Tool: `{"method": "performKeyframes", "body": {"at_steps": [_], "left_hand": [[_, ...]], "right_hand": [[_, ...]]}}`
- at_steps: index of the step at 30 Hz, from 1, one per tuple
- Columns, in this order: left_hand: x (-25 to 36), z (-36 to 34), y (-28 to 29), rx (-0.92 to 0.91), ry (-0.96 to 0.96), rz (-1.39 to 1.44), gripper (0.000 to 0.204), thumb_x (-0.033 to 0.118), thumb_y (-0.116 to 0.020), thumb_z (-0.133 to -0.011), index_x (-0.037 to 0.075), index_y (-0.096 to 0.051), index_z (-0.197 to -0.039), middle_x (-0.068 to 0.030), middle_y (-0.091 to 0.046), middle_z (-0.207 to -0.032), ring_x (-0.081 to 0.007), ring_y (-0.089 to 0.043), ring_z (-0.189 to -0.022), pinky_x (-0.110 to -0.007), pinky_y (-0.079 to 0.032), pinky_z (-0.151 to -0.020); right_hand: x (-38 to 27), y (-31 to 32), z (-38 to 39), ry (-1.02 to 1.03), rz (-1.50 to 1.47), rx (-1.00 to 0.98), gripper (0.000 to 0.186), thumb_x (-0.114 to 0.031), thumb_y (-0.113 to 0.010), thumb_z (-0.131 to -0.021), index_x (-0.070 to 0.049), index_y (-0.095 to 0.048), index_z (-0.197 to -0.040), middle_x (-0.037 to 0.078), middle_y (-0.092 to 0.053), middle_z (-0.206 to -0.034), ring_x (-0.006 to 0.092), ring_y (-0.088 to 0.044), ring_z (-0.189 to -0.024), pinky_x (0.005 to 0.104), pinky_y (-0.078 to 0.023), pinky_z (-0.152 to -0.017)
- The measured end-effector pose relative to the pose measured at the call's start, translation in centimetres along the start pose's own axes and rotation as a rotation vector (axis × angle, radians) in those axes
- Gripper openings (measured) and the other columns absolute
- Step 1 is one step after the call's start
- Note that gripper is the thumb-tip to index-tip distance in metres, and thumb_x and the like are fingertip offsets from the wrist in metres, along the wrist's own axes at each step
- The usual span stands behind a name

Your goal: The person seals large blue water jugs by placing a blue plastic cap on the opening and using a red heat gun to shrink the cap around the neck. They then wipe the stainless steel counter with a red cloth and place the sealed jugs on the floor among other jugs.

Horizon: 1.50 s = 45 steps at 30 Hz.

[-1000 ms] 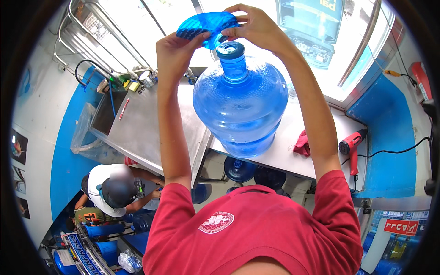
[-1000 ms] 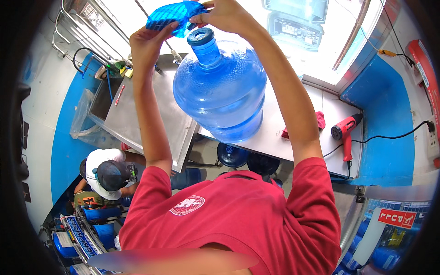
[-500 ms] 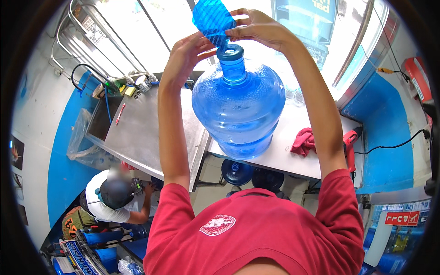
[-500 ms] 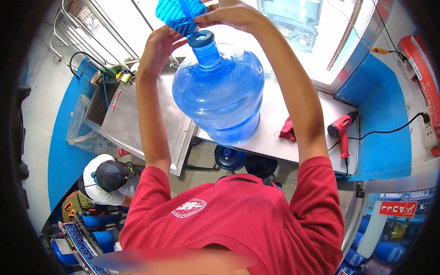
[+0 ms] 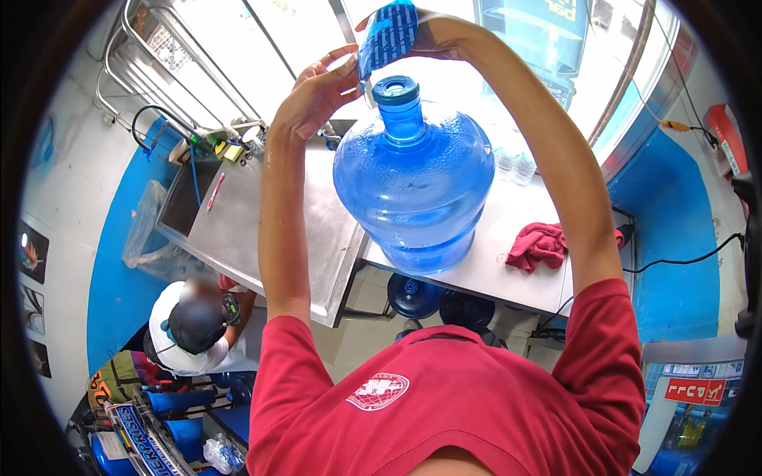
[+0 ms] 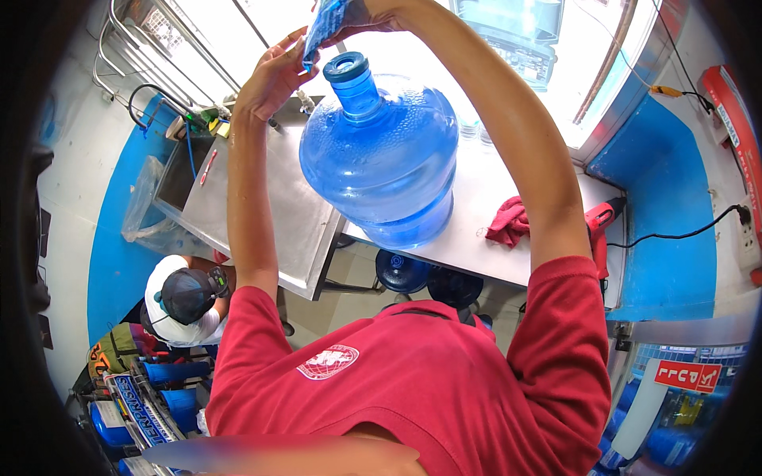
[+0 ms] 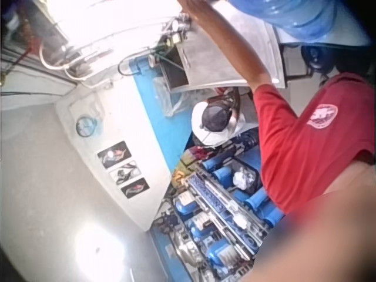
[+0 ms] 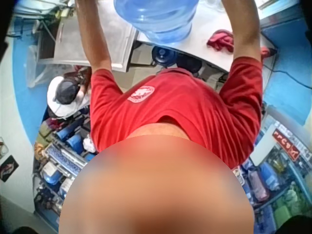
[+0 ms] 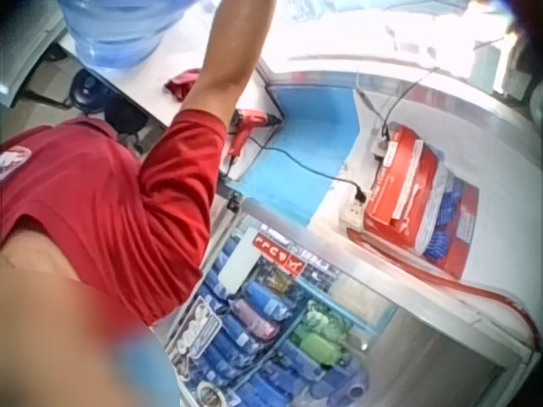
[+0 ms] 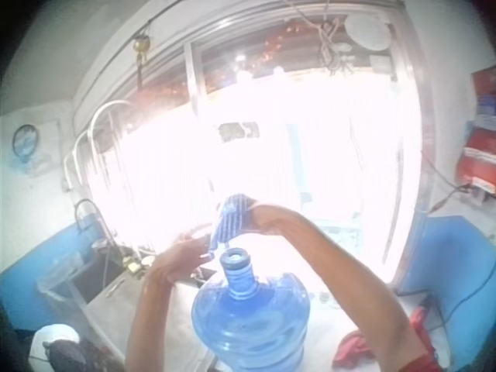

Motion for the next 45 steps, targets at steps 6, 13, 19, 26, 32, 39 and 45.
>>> {"method": "performKeyframes", "body": {"at_steps": [6,13,19,26,32,39,45], "left_hand": [[-1.9,0.4,-0.1,-0.057,0.088,0.170,0.021,0.024,-0.068,-0.092,0.008,-0.063,-0.106,-0.0052,-0.068,-0.092,-0.0144,-0.064,-0.086,-0.028,-0.051,-0.079],[-3.3,1.1,-0.4,-0.043,0.170,0.202,0.020,0.025,-0.066,-0.093,0.008,-0.064,-0.104,-0.0024,-0.063,-0.083,-0.0104,-0.056,-0.075,-0.026,-0.046,-0.070],[-5.1,1.6,-1.2,0.002,0.202,0.308,0.017,0.024,-0.066,-0.094,0.008,-0.064,-0.101,-0.0016,-0.061,-0.080,-0.0094,-0.055,-0.074,-0.025,-0.045,-0.067],[-4.9,2.0,-1.8,-0.014,0.193,0.287,0.017,0.023,-0.064,-0.095,0.008,-0.063,-0.103,-0.0023,-0.062,-0.082,-0.0087,-0.056,-0.074,-0.023,-0.048,-0.065],[-5.1,2.0,-1.4,-0.064,0.208,0.283,0.018,0.020,-0.064,-0.093,0.008,-0.061,-0.106,-0.0033,-0.063,-0.085,-0.0111,-0.059,-0.076,-0.028,-0.051,-0.071],[-5.2,2.2,-0.9,-0.096,0.171,0.279,0.017,0.017,-0.063,-0.094,0.005,-0.065,-0.105,-0.0063,-0.067,-0.089,-0.0124,-0.060,-0.080,-0.027,-0.052,-0.072],[-4.5,3.2,-1.1,0.100,0.041,-0.035,0.030,0.024,-0.058,-0.096,0.005,-0.064,-0.119,-0.0092,-0.069,-0.105,-0.0189,-0.063,-0.099,-0.040,-0.046,-0.096]], "right_hand": [[1.5,3.8,3.5,-0.132,0.592,0.416,0.068,-0.010,-0.077,-0.081,0.004,-0.042,-0.137,0.027,-0.061,-0.119,0.0292,-0.068,-0.105,0.0376,-0.055,-0.094],[1.7,5.3,5.4,-0.083,0.495,0.519,0.055,-0.007,-0.074,-0.083,-0.002,-0.051,-0.132,0.021,-0.063,-0.117,0.0271,-0.065,-0.108,0.0314,-0.054,-0.093],[3.5,5.5,8.0,0.029,0.463,0.647,0.058,-0.023,-0.080,-0.081,-0.001,-0.052,-0.128,0.018,-0.065,-0.110,0.0244,-0.065,-0.104,0.0318,-0.054,-0.092],[2.1,2.6,9.2,0.098,0.725,0.663,0.036,-0.020,-0.075,-0.085,-0.004,-0.066,-0.116,0.015,-0.067,-0.111,0.0246,-0.066,-0.103,0.0362,-0.055,-0.092],[-0.9,-2.5,9.0,0.379,1.414,0.532,0.028,-0.004,-0.066,-0.090,-0.015,-0.071,-0.114,0.009,-0.066,-0.119,0.0260,-0.067,-0.104,0.0386,-0.055,-0.091],[-0.3,-5.5,7.2,0.115,1.634,0.388,0.041,-0.039,-0.067,-0.090,-0.006,-0.071,-0.115,0.016,-0.069,-0.114,0.0317,-0.068,-0.100,0.0416,-0.054,-0.091],[0.6,-7.8,8.6,0.166,1.730,0.429,0.032,-0.034,-0.065,-0.092,-0.008,-0.073,-0.109,0.015,-0.070,-0.109,0.0308,-0.070,-0.095,0.0417,-0.055,-0.087]]}}
Point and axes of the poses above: each hand's wrist, its own z-axis away from the middle knuckle, its own y-axis out of the back of the hand, x = y × z, the point moved 8 cm from there along -z, towards the middle knuckle
